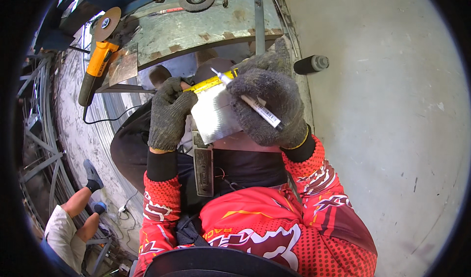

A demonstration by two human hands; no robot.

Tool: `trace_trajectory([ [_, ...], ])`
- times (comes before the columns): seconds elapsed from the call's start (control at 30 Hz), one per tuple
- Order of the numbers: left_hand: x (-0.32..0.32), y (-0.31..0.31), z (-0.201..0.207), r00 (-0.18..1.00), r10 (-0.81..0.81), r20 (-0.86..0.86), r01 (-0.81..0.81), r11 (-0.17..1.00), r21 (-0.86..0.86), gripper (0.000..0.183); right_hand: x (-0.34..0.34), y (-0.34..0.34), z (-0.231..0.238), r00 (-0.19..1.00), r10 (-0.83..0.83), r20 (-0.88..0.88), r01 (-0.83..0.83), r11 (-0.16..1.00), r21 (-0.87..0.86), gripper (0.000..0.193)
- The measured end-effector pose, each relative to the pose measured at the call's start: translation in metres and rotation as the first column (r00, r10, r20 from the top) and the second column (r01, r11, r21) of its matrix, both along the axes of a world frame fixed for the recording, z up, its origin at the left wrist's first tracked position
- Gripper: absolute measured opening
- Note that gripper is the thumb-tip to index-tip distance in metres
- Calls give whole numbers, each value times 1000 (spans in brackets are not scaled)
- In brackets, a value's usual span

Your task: The person measures a metal sheet with a measuring tape and marks lines across it using a square ruler and a marker.

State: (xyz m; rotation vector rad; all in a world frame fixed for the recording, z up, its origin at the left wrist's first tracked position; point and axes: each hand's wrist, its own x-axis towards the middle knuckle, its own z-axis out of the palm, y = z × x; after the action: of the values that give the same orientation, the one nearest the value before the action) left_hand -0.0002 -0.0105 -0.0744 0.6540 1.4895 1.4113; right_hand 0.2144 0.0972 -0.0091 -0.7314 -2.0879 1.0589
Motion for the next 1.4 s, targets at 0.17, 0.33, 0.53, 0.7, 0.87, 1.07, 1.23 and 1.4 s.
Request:
trace_trajectory([
  [0.17, -1, 1, 0, 1000, -15, -12, 15, 1000, 12, 13, -9, 7, -5, 999, 14, 33, -22, 972, 236, 16],
  [0.33, 2, 0, 1, 999, 33, 29, -33, 999, 16, 13, -12, 10, 4, 988, 80, 131, -124, 921, 368, 17],
  [0.53, 1, 0, 1, 1000, 11, 17, -12, 999, 33, 13, -18, 10, 2, 996, 19, 83, -52, 912, 408, 18],
  [0.7, 0, -1, 2, 1000, -10, 1, 10, 1000, -3, 13, -16, 17, 6, 982, 74, 172, -142, 895, 424, 18],
  [0.87, 1, -1, 3, 1000, 0, 20, 0, 1000, 13, 13, -15, 15, -4, 991, 77, 113, -111, 936, 333, 18],
  [1.07, 1, -2, 4, 1000, -1, -16, 1, 1000, -7, 13, -16, 20, 0, 983, 76, 168, -139, 904, 405, 17],
  [1.23, 3, -1, 4, 1000, 12, -25, -11, 1000, 14, 13, -16, 19, -3, 987, 72, 145, -125, 911, 394, 17],
  [1.4, 2, -2, 3, 999, 13, -38, -13, 1000, 15, 14, -18, 19, -1, 988, 66, 140, -118, 909, 401, 17],
])
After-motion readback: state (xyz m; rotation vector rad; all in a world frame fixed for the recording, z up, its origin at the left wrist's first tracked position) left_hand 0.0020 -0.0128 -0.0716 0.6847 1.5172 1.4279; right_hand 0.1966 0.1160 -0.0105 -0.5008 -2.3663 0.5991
